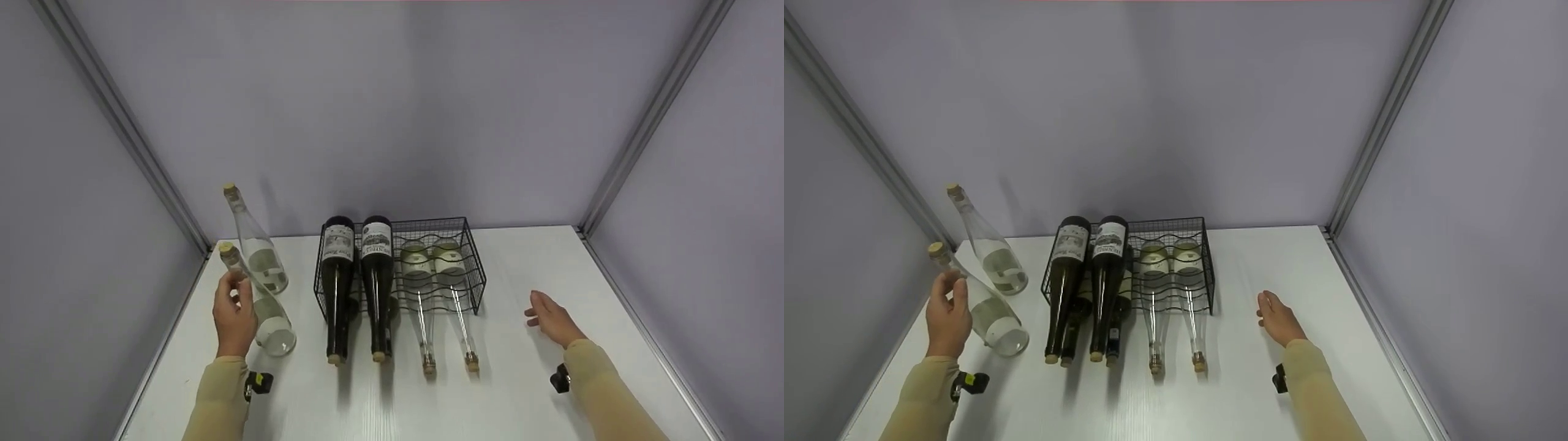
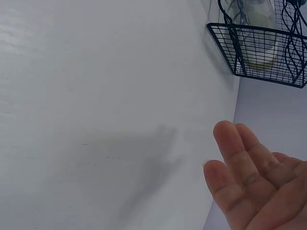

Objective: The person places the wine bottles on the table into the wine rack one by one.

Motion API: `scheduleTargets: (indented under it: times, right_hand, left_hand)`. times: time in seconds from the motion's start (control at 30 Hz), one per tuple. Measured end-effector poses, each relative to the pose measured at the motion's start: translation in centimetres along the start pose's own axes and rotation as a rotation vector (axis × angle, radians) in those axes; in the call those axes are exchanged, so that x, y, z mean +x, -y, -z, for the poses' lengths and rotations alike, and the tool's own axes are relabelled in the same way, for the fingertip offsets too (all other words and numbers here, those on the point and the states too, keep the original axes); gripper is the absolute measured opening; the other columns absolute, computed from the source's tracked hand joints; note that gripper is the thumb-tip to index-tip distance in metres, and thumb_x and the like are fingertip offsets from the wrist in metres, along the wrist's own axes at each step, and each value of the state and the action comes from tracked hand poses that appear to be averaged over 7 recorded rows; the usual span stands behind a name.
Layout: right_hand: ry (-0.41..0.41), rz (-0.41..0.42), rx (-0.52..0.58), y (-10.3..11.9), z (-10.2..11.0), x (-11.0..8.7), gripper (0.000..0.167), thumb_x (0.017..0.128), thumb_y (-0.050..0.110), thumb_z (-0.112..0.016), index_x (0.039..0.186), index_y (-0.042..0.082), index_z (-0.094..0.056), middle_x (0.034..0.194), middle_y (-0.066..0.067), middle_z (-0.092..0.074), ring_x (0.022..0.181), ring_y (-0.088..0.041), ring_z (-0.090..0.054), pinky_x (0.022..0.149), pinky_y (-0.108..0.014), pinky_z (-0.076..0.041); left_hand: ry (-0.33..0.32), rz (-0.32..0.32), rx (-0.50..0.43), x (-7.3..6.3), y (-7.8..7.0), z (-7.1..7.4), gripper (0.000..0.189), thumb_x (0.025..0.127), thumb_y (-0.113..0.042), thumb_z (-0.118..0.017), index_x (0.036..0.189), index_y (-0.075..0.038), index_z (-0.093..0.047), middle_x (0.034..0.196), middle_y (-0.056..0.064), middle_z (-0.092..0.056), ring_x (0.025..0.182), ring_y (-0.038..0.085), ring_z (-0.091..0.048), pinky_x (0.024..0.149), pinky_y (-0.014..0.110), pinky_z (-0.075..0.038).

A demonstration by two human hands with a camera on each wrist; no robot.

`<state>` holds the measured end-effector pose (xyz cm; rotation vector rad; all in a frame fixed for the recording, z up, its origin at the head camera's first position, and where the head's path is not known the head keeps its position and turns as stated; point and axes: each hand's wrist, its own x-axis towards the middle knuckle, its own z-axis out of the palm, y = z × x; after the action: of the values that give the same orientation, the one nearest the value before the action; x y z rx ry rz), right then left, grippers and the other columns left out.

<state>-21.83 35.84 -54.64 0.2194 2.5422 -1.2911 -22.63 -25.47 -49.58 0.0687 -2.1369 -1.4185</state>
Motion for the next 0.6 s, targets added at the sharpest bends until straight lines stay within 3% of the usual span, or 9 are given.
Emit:
scheduleTargets:
  times: [0.2, 0.33, 0.4, 0.6]
  right_hand:
    - [0.015, -0.022, 0.018, -0.8, -0.6, -0.2, 0.077, 0.099, 0.061, -0.018, 0.153, 0.006, -0.014, 0.131, -0.019, -0.053, 0.113, -0.030, -0.057, 0.096, -0.047, -0.043]
    - [0.016, -0.031, 0.041, -0.8, -0.9, -0.1, 0.078, 0.099, 0.062, -0.019, 0.154, 0.007, -0.013, 0.132, -0.019, -0.051, 0.114, -0.030, -0.056, 0.097, -0.047, -0.042]
    - [0.009, -0.025, 0.042, -0.6, -1.0, 0.0, 0.077, 0.099, 0.061, -0.019, 0.153, 0.006, -0.013, 0.132, -0.019, -0.052, 0.114, -0.030, -0.056, 0.097, -0.048, -0.042]
    - [0.011, -0.017, 0.036, -0.2, -1.1, 0.0, 0.079, 0.098, 0.063, -0.018, 0.153, 0.006, -0.013, 0.132, -0.019, -0.052, 0.116, -0.032, -0.055, 0.098, -0.048, -0.041]
  left_hand:
    - [0.030, 0.022, -0.034, -1.9, -0.7, -0.6, 0.041, 0.105, -0.016, -0.040, 0.142, 0.000, -0.038, 0.131, 0.016, -0.047, 0.119, 0.013, -0.041, 0.097, 0.031, -0.034]
    - [0.034, 0.006, -0.071, -2.9, -2.9, -0.9, 0.041, 0.105, -0.011, -0.035, 0.142, 0.005, -0.034, 0.133, 0.022, -0.044, 0.126, 0.025, -0.039, 0.104, 0.043, -0.031]
    - [0.027, -0.018, -0.085, -3.2, -3.4, -1.1, 0.040, 0.105, -0.010, -0.032, 0.142, 0.006, -0.034, 0.131, 0.024, -0.043, 0.126, 0.026, -0.040, 0.106, 0.038, -0.031]
    - [-0.001, -0.084, -0.103, -3.5, -0.4, -2.0, 0.041, 0.106, -0.016, -0.031, 0.145, -0.003, -0.034, 0.132, 0.016, -0.044, 0.127, 0.014, -0.040, 0.102, 0.016, -0.030]
